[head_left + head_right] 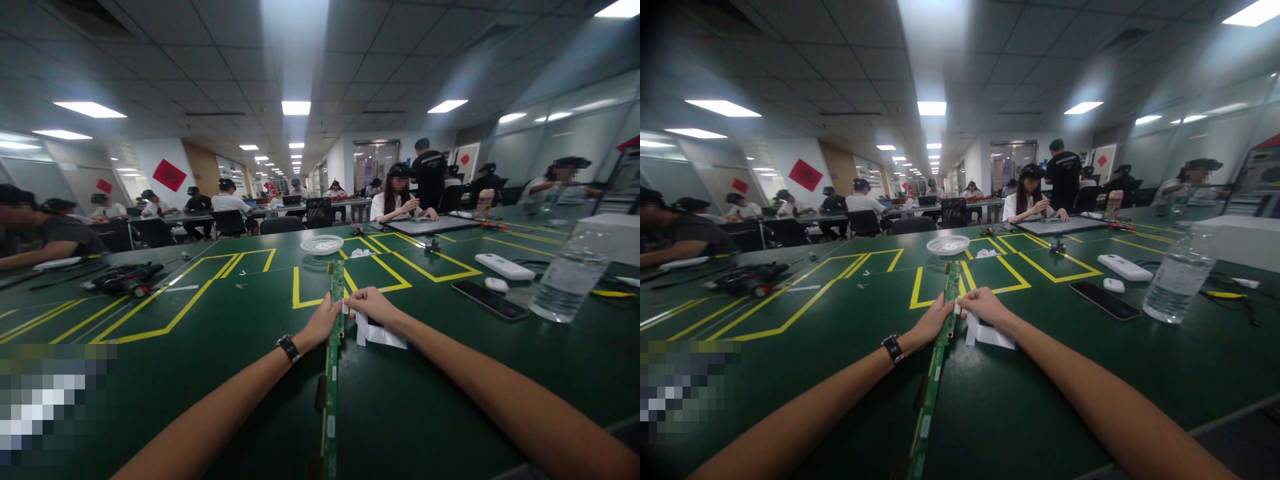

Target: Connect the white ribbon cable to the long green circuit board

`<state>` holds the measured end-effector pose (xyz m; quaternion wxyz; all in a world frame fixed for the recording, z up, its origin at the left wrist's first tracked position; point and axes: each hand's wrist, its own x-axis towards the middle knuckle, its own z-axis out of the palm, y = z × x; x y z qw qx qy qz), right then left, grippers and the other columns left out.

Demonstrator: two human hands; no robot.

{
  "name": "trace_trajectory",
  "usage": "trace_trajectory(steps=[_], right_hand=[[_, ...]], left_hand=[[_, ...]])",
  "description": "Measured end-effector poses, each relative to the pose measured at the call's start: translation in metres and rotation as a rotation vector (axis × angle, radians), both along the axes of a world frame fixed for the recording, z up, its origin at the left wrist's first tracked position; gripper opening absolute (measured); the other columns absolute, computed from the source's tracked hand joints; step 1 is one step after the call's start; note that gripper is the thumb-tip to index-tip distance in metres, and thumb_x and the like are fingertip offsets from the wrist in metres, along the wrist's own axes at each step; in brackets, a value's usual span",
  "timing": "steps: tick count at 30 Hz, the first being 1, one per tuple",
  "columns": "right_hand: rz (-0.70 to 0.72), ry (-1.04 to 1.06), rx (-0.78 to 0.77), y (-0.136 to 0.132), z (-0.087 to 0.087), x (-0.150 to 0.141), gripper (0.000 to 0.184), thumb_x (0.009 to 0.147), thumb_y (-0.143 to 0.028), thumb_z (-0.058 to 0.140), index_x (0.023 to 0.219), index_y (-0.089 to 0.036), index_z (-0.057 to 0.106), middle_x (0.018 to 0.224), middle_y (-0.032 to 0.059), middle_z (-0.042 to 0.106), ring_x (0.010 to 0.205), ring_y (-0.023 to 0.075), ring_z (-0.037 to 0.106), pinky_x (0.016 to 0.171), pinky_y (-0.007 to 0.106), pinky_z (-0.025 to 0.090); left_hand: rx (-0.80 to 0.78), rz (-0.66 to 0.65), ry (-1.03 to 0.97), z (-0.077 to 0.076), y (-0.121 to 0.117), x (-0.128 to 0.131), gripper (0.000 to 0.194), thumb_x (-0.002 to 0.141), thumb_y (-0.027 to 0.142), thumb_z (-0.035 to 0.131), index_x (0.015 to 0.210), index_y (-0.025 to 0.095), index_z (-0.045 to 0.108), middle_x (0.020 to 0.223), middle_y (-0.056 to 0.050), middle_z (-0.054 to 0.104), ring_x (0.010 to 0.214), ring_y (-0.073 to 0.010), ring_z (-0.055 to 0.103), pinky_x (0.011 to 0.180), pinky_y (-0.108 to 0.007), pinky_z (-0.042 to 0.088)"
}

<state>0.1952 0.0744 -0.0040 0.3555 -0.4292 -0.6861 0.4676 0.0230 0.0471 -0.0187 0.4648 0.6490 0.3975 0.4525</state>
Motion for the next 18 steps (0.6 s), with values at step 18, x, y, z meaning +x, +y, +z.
trace_trajectory(steps=[18], right_hand=[[-0.465, -0.062, 0.006, 0.045, 0.01, 0.088, 0.054, 0.072, -0.026, 0.066, 0.122, -0.01, 0.053, 0.084, 0.0075, 0.07, 0.066, 0.0143, 0.062, 0.061, 0.024, 0.046]], left_hand=[[-0.117, 0.244, -0.359, -0.005, 0.012, -0.005, 0.031, 0.082, 0.035, 0.054, 0.109, 0.019, 0.05, 0.102, -0.007, 0.053, 0.078, -0.011, 0.053, 0.065, -0.022, 0.048]])
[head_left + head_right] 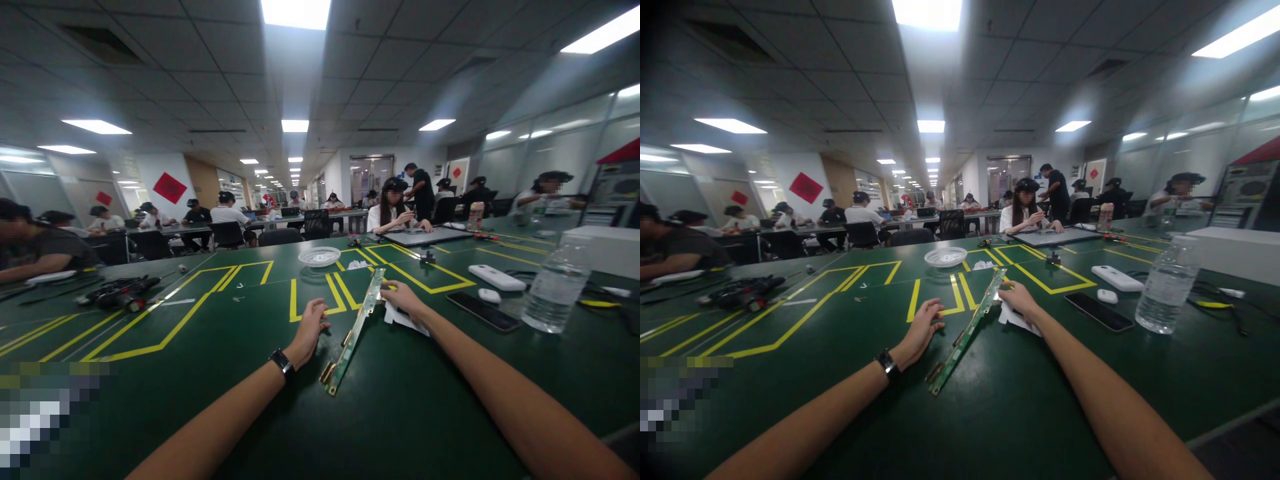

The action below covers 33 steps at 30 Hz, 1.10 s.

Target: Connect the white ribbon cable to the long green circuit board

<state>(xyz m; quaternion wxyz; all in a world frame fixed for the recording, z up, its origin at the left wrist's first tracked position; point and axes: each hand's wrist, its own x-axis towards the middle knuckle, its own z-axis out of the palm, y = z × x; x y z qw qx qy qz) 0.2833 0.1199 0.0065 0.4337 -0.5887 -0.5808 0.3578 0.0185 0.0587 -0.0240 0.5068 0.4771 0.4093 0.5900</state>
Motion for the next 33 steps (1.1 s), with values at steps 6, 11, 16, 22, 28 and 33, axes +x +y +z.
trace_trajectory(steps=[6, 11, 16, 22, 28, 33], right_hand=[[-0.218, -0.443, 0.108, 0.013, -0.008, 0.039, 0.05, 0.083, -0.026, 0.047, 0.13, -0.011, 0.047, 0.102, 0.0123, 0.067, 0.079, 0.0185, 0.064, 0.065, 0.026, 0.047], [-0.133, -0.784, 0.18, 0.016, -0.012, 0.05, 0.028, 0.081, -0.024, 0.05, 0.099, -0.015, 0.069, 0.107, 0.0141, 0.065, 0.102, 0.0261, 0.058, 0.091, 0.033, 0.04], [-0.022, -1.022, 0.278, 0.018, -0.018, 0.052, 0.031, 0.087, -0.028, 0.044, 0.103, -0.016, 0.068, 0.125, 0.0147, 0.055, 0.114, 0.027, 0.05, 0.098, 0.036, 0.034], [0.119, -1.033, 0.28, 0.022, -0.026, 0.053, 0.037, 0.088, -0.02, 0.036, 0.115, -0.014, 0.062, 0.122, 0.0132, 0.058, 0.11, 0.0223, 0.052, 0.094, 0.031, 0.037], [0.085, -1.065, 0.249, 0.022, -0.03, 0.052, 0.043, 0.089, -0.022, 0.034, 0.124, -0.018, 0.058, 0.132, 0.0112, 0.052, 0.115, 0.0248, 0.05, 0.094, 0.036, 0.038], [0.086, -1.089, 0.243, 0.021, -0.03, 0.051, 0.045, 0.09, -0.024, 0.031, 0.128, -0.021, 0.055, 0.136, 0.0096, 0.049, 0.117, 0.0249, 0.049, 0.093, 0.035, 0.039]], left_hand=[[0.064, 0.02, 0.168, 0.002, -0.002, 0.002, 0.028, 0.083, 0.037, 0.05, 0.105, 0.019, 0.051, 0.101, -0.007, 0.053, 0.086, -0.0161, 0.052, 0.065, -0.024, 0.047], [0.378, 0.264, 0.523, 0.01, -0.011, 0.002, 0.02, 0.083, 0.023, 0.047, 0.102, 0.019, 0.053, 0.104, -0.007, 0.05, 0.093, -0.0194, 0.049, 0.084, -0.033, 0.042], [0.649, 0.134, 0.67, 0.017, -0.029, 0.01, 0.019, 0.086, 0.015, 0.042, 0.101, 0.019, 0.052, 0.109, -0.009, 0.049, 0.109, -0.0221, 0.045, 0.093, -0.036, 0.038], [0.799, -0.105, 0.883, 0.023, -0.045, 0.017, 0.022, 0.085, 0.01, 0.042, 0.102, 0.02, 0.051, 0.11, -0.008, 0.051, 0.107, -0.0196, 0.045, 0.097, -0.036, 0.035], [0.834, -0.226, 1.107, 0.025, -0.051, 0.018, 0.022, 0.084, 0.011, 0.043, 0.1, 0.021, 0.054, 0.11, -0.007, 0.052, 0.107, -0.0215, 0.045, 0.094, -0.038, 0.036], [0.823, -0.26, 1.179, 0.025, -0.051, 0.019, 0.021, 0.084, 0.012, 0.044, 0.101, 0.021, 0.053, 0.107, -0.006, 0.053, 0.105, -0.0212, 0.045, 0.094, -0.037, 0.035]])
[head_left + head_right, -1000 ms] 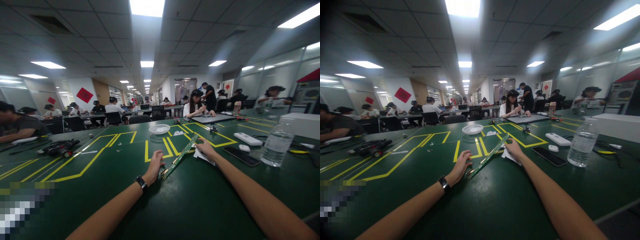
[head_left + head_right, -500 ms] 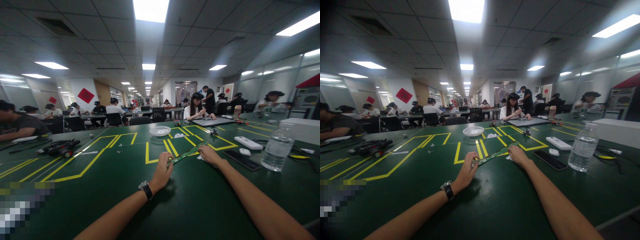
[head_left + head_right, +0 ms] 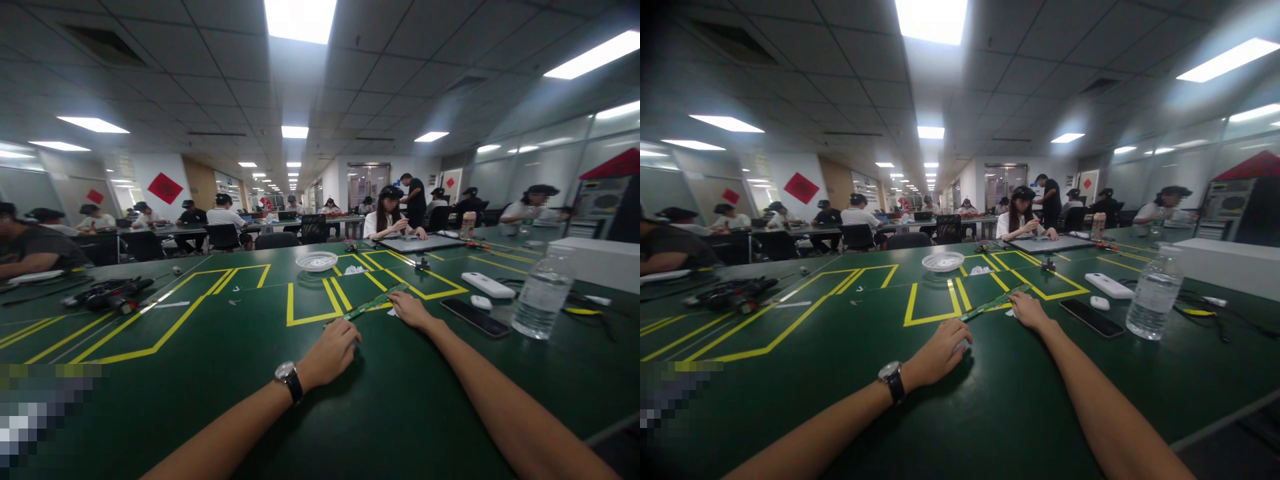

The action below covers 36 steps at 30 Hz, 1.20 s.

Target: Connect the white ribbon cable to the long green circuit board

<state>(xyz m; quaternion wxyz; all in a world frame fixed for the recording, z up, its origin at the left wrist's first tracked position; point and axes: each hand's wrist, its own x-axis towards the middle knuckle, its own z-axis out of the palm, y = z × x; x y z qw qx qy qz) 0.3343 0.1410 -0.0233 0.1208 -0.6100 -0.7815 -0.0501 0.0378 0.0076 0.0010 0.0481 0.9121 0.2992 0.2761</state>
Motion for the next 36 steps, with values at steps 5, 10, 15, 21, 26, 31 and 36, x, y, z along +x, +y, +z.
trace_trajectory(steps=[5, 10, 15, 21, 26, 31, 36], right_hand=[[-0.001, -0.02, -0.011, 0.001, -0.001, 0.0, 0.048, 0.091, -0.025, 0.028, 0.133, -0.019, 0.05, 0.14, 0.0093, 0.045, 0.122, 0.0255, 0.045, 0.097, 0.038, 0.037], [-0.04, -0.015, -0.045, 0.0, -0.004, -0.001, 0.051, 0.092, -0.026, 0.025, 0.139, -0.019, 0.043, 0.145, 0.0079, 0.039, 0.131, 0.0269, 0.036, 0.104, 0.043, 0.028], [-0.064, 0.026, -0.004, -0.004, -0.001, -0.003, 0.051, 0.091, -0.026, 0.028, 0.14, -0.018, 0.04, 0.144, 0.0095, 0.041, 0.128, 0.0256, 0.04, 0.1, 0.04, 0.033], [-0.087, -0.009, 0.006, -0.006, 0.01, 0.006, 0.04, 0.089, -0.024, 0.038, 0.121, -0.019, 0.06, 0.126, 0.0113, 0.057, 0.114, 0.0241, 0.05, 0.095, 0.035, 0.037], [-0.204, -0.083, 0.025, -0.012, 0.024, 0.022, 0.034, 0.085, -0.015, 0.045, 0.107, -0.026, 0.068, 0.121, 0.0109, 0.058, 0.113, 0.0286, 0.048, 0.091, 0.043, 0.036], [-0.26, -0.067, 0.102, -0.017, 0.029, 0.014, 0.036, 0.089, -0.018, 0.042, 0.118, -0.022, 0.061, 0.125, 0.0145, 0.055, 0.114, 0.0299, 0.047, 0.091, 0.044, 0.036], [0.047, -0.048, 0.041, -0.021, 0.023, -0.024, 0.047, 0.094, -0.038, 0.034, 0.136, -0.02, 0.046, 0.136, 0.0138, 0.048, 0.123, 0.0271, 0.043, 0.098, 0.041, 0.033]], left_hand=[[-0.01, 0.003, 0.046, 0.0, 0.0, 0.001, 0.019, 0.087, 0.014, 0.042, 0.1, 0.02, 0.053, 0.105, -0.006, 0.053, 0.101, -0.0203, 0.045, 0.091, -0.035, 0.036], [-0.033, 0.003, 0.078, -0.004, 0.002, 0.001, 0.017, 0.087, 0.015, 0.044, 0.1, 0.02, 0.053, 0.105, -0.005, 0.054, 0.097, -0.0189, 0.044, 0.087, -0.033, 0.038], [-0.037, 0.001, 0.07, -0.003, 0.002, 0.001, 0.016, 0.088, 0.015, 0.043, 0.099, 0.02, 0.053, 0.103, -0.004, 0.054, 0.096, -0.0188, 0.044, 0.086, -0.032, 0.037], [-0.043, 0.008, 0.08, -0.001, 0.001, 0.001, 0.016, 0.088, 0.015, 0.043, 0.099, 0.021, 0.053, 0.104, -0.005, 0.054, 0.099, -0.019, 0.044, 0.087, -0.032, 0.037], [-0.044, 0.004, 0.082, -0.003, 0.002, 0.0, 0.017, 0.088, 0.015, 0.043, 0.098, 0.021, 0.055, 0.103, -0.005, 0.054, 0.098, -0.0193, 0.045, 0.086, -0.032, 0.037], [-0.035, -0.013, 0.071, -0.003, 0.002, 0.0, 0.017, 0.088, 0.014, 0.042, 0.096, 0.02, 0.055, 0.101, -0.004, 0.055, 0.096, -0.0186, 0.046, 0.085, -0.031, 0.037], [-0.012, -0.048, 0.037, 0.0, -0.001, 0.001, 0.019, 0.088, 0.011, 0.04, 0.093, 0.019, 0.056, 0.098, -0.005, 0.057, 0.094, -0.0179, 0.047, 0.085, -0.031, 0.037]])
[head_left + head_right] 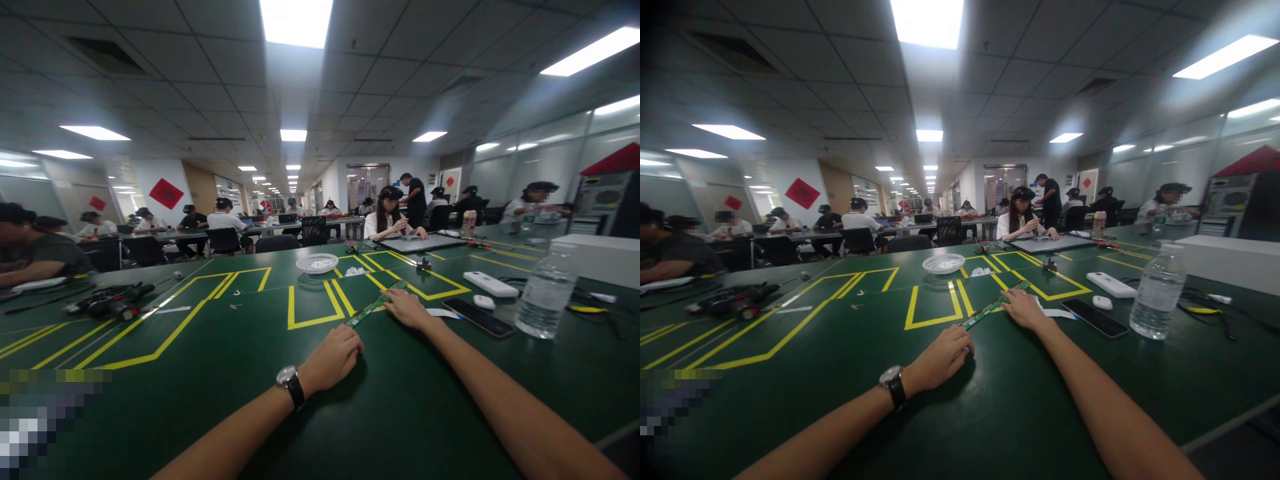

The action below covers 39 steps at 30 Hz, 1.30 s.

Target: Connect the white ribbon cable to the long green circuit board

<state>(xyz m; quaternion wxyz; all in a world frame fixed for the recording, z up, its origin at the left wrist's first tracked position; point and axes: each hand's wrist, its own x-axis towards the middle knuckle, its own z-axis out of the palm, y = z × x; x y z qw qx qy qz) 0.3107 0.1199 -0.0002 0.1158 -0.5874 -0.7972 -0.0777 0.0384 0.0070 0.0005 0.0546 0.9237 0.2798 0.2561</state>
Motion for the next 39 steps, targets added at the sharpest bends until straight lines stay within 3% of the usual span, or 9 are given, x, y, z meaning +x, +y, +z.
trace_trajectory(steps=[5, 10, 12, 16, 19, 24, 32, 39], right_hand=[[0.167, -0.019, -0.146, -0.01, -0.003, -0.032, 0.055, 0.093, -0.052, 0.027, 0.136, -0.022, 0.045, 0.139, 0.0155, 0.043, 0.126, 0.0297, 0.04, 0.1, 0.046, 0.03], [0.335, 0.039, -0.122, -0.023, 0.008, -0.052, 0.046, 0.094, -0.046, 0.03, 0.118, -0.019, 0.057, 0.119, 0.0123, 0.057, 0.109, 0.0232, 0.053, 0.093, 0.035, 0.039], [0.357, 0.034, -0.102, -0.03, 0.011, -0.061, 0.04, 0.093, -0.045, 0.036, 0.113, -0.018, 0.058, 0.113, 0.0116, 0.058, 0.102, 0.0222, 0.056, 0.088, 0.034, 0.041], [0.309, 0.027, -0.058, -0.04, 0.01, -0.078, 0.038, 0.091, -0.041, 0.043, 0.12, -0.02, 0.052, 0.113, 0.0111, 0.057, 0.103, 0.0223, 0.055, 0.088, 0.032, 0.04], [0.183, 0.036, -0.002, -0.042, 0.007, -0.086, 0.045, 0.09, -0.042, 0.044, 0.128, -0.019, 0.046, 0.117, 0.0129, 0.056, 0.107, 0.0237, 0.053, 0.089, 0.033, 0.039], [-0.059, -0.051, -0.042, -0.043, 0.007, -0.087, 0.049, 0.086, -0.052, 0.046, 0.115, -0.014, 0.058, 0.114, 0.0174, 0.056, 0.109, 0.0297, 0.051, 0.086, 0.037, 0.041], [-0.016, -0.105, -0.057, -0.046, 0.016, -0.089, 0.033, 0.093, -0.029, 0.035, 0.096, -0.012, 0.064, 0.102, 0.0162, 0.063, 0.091, 0.024, 0.063, 0.076, 0.031, 0.045], [-0.023, -0.107, -0.028, -0.06, 0.026, -0.105, 0.033, 0.095, -0.027, 0.032, 0.099, -0.015, 0.062, 0.09, 0.015, 0.068, 0.082, 0.0245, 0.066, 0.069, 0.031, 0.046]], left_hand=[[-0.069, 0.024, -0.194, -0.003, 0.008, -0.001, 0.019, 0.086, 0.012, 0.041, 0.092, 0.019, 0.058, 0.096, -0.005, 0.059, 0.094, -0.0181, 0.05, 0.088, -0.031, 0.037], [-0.249, 0.383, -0.606, -0.009, 0.032, -0.011, 0.015, 0.082, 0.017, 0.043, 0.083, 0.017, 0.059, 0.087, -0.005, 0.061, 0.089, -0.019, 0.053, 0.081, -0.03, 0.039], [-0.322, 0.42, -0.663, -0.011, 0.039, -0.014, 0.014, 0.081, 0.016, 0.044, 0.083, 0.017, 0.058, 0.088, -0.005, 0.061, 0.089, -0.0187, 0.054, 0.081, -0.03, 0.04], [-0.391, 0.388, -0.679, -0.016, 0.044, -0.015, 0.013, 0.08, 0.017, 0.046, 0.085, 0.017, 0.058, 0.09, -0.005, 0.061, 0.089, -0.0181, 0.054, 0.082, -0.029, 0.04], [-0.406, 0.374, -0.673, -0.017, 0.043, -0.013, 0.013, 0.08, 0.019, 0.047, 0.086, 0.017, 0.058, 0.09, -0.005, 0.061, 0.089, -0.018, 0.055, 0.083, -0.029, 0.04], [-0.444, 0.349, -0.655, -0.014, 0.039, -0.012, 0.012, 0.081, 0.021, 0.048, 0.088, 0.016, 0.057, 0.089, -0.005, 0.061, 0.088, -0.018, 0.055, 0.082, -0.029, 0.041], [-0.555, 0.333, -0.669, -0.012, 0.037, -0.01, 0.013, 0.08, 0.023, 0.05, 0.089, 0.017, 0.058, 0.086, -0.004, 0.063, 0.084, -0.0173, 0.058, 0.079, -0.028, 0.043], [-0.649, 0.314, -0.734, -0.012, 0.039, -0.012, 0.025, 0.082, 0.027, 0.049, 0.1, 0.014, 0.061, 0.086, -0.006, 0.068, 0.087, -0.0202, 0.061, 0.083, -0.031, 0.042]])
